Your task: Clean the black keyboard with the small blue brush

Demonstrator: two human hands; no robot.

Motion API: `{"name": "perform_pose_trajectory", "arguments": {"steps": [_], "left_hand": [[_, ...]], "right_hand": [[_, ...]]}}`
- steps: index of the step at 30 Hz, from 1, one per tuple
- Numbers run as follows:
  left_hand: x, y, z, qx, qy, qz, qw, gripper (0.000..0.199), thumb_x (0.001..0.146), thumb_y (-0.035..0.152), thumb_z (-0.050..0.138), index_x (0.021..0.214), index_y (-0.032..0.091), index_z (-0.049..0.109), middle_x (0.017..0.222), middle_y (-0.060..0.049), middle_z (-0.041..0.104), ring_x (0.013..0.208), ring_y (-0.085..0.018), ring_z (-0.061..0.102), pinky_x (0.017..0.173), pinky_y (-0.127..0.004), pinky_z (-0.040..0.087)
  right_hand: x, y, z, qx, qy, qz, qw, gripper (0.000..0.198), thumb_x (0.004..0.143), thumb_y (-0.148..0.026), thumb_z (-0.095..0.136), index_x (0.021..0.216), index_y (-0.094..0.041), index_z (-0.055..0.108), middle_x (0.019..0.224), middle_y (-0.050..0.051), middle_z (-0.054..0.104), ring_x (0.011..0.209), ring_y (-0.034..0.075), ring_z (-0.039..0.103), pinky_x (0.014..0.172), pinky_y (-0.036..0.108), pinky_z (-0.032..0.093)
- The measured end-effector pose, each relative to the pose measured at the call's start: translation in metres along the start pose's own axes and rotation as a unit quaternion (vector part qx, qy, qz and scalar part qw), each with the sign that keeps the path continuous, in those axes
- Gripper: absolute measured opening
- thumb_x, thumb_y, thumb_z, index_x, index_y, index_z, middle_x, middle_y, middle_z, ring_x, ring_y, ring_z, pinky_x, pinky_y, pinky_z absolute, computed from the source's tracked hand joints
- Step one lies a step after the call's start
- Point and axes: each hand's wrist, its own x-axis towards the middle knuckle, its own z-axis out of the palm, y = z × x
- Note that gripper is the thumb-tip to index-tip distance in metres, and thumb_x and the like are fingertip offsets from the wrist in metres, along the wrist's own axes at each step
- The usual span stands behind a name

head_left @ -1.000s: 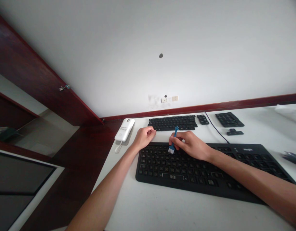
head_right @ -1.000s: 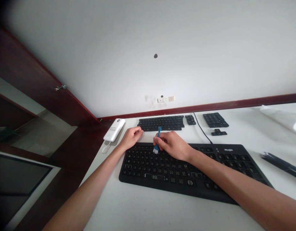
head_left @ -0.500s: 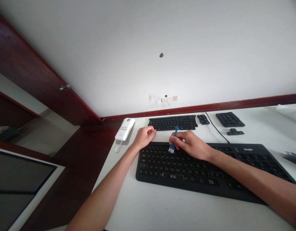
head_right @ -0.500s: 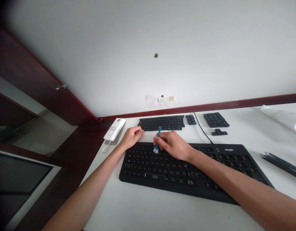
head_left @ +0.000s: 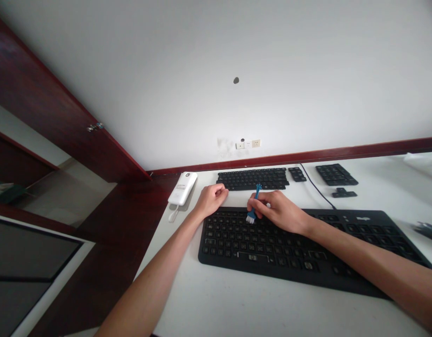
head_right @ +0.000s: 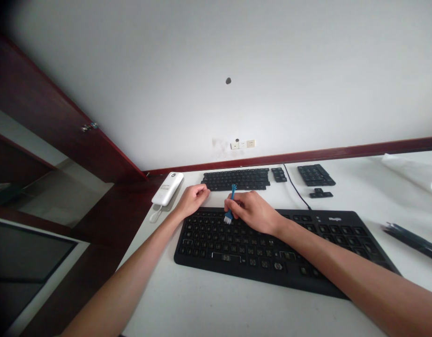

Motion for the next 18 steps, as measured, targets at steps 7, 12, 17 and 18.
{"name": "perform_pose_trajectory", "arguments": {"steps": [7,12,17,18], "left_hand": [[0.0003,-0.0009,0.0005,-0.002,0.002,0.001,1.0,0.036,0.098,0.041,0.052,0.07,0.019,0.045,0.065,0.003,0.043,0.063,-0.012,0.037,0.062,-0.027,0.028],[0.0003,-0.0012,0.0009,-0.006,0.005,0.0,1.0,0.037,0.097,0.041,0.052,0.069,0.019,0.045,0.064,0.003,0.043,0.062,-0.012,0.037,0.061,-0.027,0.028],[0.0004,-0.0019,0.001,-0.006,0.001,0.005,1.0,0.036,0.098,0.041,0.052,0.07,0.019,0.046,0.065,0.003,0.043,0.063,-0.012,0.037,0.061,-0.027,0.027],[0.0003,-0.0021,0.0011,-0.006,0.001,0.006,1.0,0.036,0.098,0.041,0.052,0.07,0.019,0.047,0.065,0.003,0.044,0.063,-0.012,0.037,0.061,-0.027,0.027]], "right_hand": [[-0.0012,-0.0004,-0.0009,0.005,-0.001,-0.002,1.0,0.037,0.106,-0.036,0.046,0.092,-0.018,0.075,0.069,0.001,0.066,0.061,0.015,0.056,0.06,0.027,0.039],[-0.0006,-0.0007,-0.0006,0.007,0.0,-0.004,1.0,0.037,0.106,-0.037,0.047,0.091,-0.018,0.075,0.068,0.001,0.066,0.06,0.015,0.056,0.059,0.027,0.039],[0.0001,0.0004,-0.0002,0.004,-0.002,-0.007,1.0,0.037,0.106,-0.036,0.046,0.092,-0.018,0.075,0.069,0.001,0.066,0.061,0.015,0.056,0.061,0.027,0.039],[0.0001,0.0008,-0.0002,0.004,-0.002,-0.008,1.0,0.037,0.106,-0.036,0.046,0.093,-0.018,0.075,0.069,0.001,0.066,0.061,0.015,0.056,0.061,0.027,0.039]]}}
